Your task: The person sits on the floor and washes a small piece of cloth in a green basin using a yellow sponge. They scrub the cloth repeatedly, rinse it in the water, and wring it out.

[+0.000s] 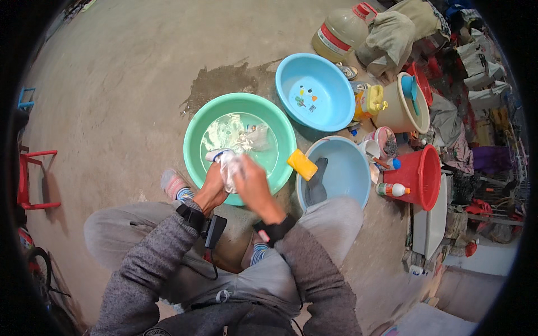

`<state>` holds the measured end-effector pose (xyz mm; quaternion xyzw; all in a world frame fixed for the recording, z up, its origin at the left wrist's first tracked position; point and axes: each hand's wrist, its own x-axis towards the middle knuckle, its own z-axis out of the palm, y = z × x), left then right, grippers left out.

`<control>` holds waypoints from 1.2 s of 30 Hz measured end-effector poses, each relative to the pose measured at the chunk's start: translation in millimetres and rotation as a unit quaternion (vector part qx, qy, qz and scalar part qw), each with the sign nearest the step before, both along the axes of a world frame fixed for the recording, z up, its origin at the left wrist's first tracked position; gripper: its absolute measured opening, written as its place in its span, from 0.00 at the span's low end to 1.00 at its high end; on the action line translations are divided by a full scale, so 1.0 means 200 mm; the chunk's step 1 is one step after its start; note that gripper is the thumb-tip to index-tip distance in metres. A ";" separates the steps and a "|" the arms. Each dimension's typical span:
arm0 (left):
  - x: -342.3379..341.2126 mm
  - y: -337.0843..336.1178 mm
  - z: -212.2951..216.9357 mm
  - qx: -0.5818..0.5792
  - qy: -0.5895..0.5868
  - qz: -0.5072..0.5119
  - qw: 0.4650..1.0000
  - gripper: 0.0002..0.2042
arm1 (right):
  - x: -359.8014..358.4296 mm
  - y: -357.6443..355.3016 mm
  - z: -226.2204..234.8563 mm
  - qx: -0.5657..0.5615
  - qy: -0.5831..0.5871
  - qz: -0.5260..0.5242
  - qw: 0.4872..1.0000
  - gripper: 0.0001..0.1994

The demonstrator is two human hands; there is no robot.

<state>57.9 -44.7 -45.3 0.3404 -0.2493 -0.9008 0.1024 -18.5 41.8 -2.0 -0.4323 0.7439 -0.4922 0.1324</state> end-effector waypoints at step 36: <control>0.01 -0.01 0.02 -0.001 0.021 -0.026 0.999 0.09 | 0.03 0.00 0.03 0.022 0.037 -0.099 0.994 0.08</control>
